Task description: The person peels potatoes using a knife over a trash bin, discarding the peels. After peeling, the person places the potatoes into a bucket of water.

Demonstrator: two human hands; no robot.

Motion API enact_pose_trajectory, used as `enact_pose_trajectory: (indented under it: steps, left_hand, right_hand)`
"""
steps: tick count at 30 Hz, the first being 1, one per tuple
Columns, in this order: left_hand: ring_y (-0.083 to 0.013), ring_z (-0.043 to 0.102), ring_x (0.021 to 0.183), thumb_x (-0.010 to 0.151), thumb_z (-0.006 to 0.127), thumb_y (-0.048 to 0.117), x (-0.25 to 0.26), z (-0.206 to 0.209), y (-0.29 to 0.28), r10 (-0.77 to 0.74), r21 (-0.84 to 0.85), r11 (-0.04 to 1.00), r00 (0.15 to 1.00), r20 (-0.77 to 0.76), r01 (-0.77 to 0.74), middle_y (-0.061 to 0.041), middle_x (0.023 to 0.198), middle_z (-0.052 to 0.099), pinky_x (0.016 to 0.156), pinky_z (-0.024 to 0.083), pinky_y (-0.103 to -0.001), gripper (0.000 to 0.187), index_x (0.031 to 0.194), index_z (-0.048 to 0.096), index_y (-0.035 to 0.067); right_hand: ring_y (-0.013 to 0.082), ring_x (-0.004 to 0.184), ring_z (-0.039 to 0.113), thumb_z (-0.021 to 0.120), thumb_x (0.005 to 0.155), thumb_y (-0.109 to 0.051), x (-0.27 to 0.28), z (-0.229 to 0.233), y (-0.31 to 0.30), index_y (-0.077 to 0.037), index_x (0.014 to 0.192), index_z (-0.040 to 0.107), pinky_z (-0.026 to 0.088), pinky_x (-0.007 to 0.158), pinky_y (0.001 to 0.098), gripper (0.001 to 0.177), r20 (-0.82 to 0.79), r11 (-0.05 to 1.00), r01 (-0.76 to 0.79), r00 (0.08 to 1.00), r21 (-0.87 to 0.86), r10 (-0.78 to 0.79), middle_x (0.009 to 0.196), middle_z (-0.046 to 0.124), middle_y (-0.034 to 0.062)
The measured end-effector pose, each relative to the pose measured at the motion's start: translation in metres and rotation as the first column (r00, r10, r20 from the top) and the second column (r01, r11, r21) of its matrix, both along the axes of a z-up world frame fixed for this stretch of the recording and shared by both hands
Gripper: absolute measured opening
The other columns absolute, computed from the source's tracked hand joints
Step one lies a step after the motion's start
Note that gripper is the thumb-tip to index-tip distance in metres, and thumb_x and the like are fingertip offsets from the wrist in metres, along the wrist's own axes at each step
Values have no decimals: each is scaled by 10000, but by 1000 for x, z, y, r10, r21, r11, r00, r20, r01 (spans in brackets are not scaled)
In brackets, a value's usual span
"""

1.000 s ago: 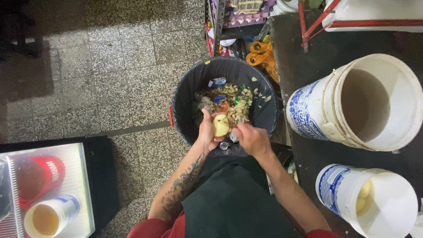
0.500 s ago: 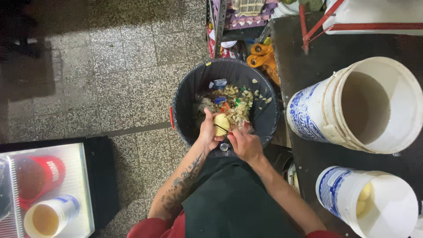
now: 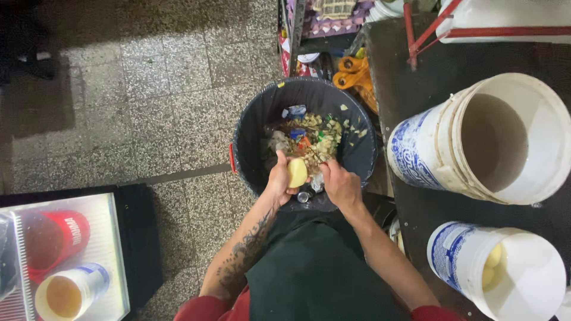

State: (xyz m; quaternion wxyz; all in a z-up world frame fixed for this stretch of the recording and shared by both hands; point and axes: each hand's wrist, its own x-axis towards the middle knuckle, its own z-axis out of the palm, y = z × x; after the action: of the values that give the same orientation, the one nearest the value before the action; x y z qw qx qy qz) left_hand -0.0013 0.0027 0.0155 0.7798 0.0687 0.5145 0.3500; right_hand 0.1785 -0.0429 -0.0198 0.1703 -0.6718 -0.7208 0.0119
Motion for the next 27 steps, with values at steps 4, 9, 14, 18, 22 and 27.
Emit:
enact_pose_trajectory:
  steps: [4,9,14,18,22,27]
  left_hand:
    - [-284,675,485,1055,254,651,-2,-7,-3,25,6,1000,1000,-11,-25,-203,636,623,233,298,-159,643,934,559,98]
    - [-392,747,646,1073,311,576,-10,-16,-7,-12,153,988,994,111,-5,-321,834,715,285,553,-334,615,983,581,31]
    - [-402,726,613,1062,313,555,-18,-9,-3,-47,416,909,987,155,-22,-337,862,699,294,571,-372,586,1084,498,-1]
    - [-322,735,605,1033,280,603,-24,-21,-2,-78,601,799,995,60,26,-291,795,698,346,610,-344,717,1097,536,-64]
    - [-350,752,769,1020,222,669,-24,-7,0,-82,489,872,975,205,-30,-282,936,707,391,632,-363,767,1264,521,6]
    - [-331,750,909,911,401,794,-38,-3,4,-53,250,966,890,453,-69,-228,1005,734,781,682,-516,874,1343,583,56]
  right_hand:
    - [301,550,714,473,1029,-553,-10,-10,-9,-226,821,561,576,549,392,397,-54,994,-104,993,12,105,557,628,103]
    - [375,662,738,435,1078,-494,13,-12,-5,-170,949,560,576,627,497,370,-44,971,111,991,-212,-123,664,690,170]
    - [358,632,718,509,1063,-303,5,44,-2,-143,826,599,563,601,435,300,-554,996,-24,832,-86,-28,626,680,138]
    - [278,621,705,549,991,-211,13,-12,-13,-155,845,662,559,634,362,193,-750,998,-59,658,37,67,646,686,70]
    - [401,530,618,436,1122,-306,-1,7,-10,-94,865,601,510,521,493,372,-689,978,-153,725,-138,16,595,596,185]
    - [90,400,279,424,1108,-404,47,8,-10,-108,779,534,236,423,254,457,-863,894,-354,-318,-275,-392,608,192,-70]
